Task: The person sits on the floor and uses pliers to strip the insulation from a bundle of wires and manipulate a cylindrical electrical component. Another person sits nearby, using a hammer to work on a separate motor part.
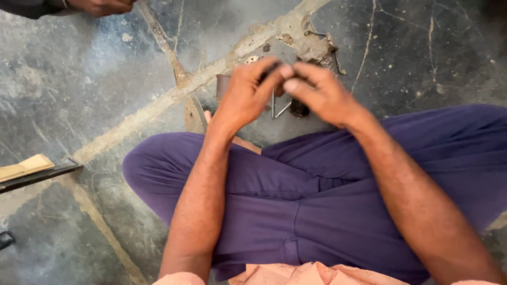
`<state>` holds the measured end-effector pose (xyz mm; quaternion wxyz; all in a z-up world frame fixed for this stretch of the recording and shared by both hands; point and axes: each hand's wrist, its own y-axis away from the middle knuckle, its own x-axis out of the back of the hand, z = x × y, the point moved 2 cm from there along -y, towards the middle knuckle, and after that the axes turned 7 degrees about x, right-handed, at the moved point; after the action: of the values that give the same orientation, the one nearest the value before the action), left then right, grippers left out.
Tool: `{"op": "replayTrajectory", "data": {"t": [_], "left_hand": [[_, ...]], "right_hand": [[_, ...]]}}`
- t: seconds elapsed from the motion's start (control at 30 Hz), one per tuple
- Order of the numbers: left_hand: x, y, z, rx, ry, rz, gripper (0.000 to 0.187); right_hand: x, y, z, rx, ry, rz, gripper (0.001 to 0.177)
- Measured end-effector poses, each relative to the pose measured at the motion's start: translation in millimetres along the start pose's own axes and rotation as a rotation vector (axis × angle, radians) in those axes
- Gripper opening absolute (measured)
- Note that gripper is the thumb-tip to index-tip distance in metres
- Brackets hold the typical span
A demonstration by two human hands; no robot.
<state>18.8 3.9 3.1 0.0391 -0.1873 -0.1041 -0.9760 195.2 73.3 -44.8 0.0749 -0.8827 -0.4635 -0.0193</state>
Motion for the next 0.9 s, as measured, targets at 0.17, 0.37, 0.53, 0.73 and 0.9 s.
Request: {"op": "replayTrajectory", "data": {"t": [0.17, 0.37, 0.53, 0.73, 0.9], "left_hand": [[-9.1, -4.3, -9.3, -0.159, 0.600, 0.254, 0.040], [-9.6, -17.4, -46.6, 0.119, 0.690, 0.387, 0.051], [-17.3, -25.3, -49.5, 0.127, -0.413, 0.417, 0.061], [-31.0, -16.7, -40.7, 0.139, -0.113, -0.243, 0.062], [-16.7, -3.1, -28.3, 0.120, -0.104, -0.472, 0.049]], "right_hand": [[-44.6, 9.1, 6.3, 0.032, 0.405, -0.215, 0.028], [-41.8, 8.9, -1.4, 0.253, 0.547, -0.183, 0.019], [-19.5, 8.2, -23.5, 0.486, 0.878, -0.001, 0.019], [17.6, 14.7, -34.7, 0.374, 0.991, 0.174, 0.020], [25.7, 12.3, -27.0, 0.258, 0.655, 0.044, 0.021]]}}
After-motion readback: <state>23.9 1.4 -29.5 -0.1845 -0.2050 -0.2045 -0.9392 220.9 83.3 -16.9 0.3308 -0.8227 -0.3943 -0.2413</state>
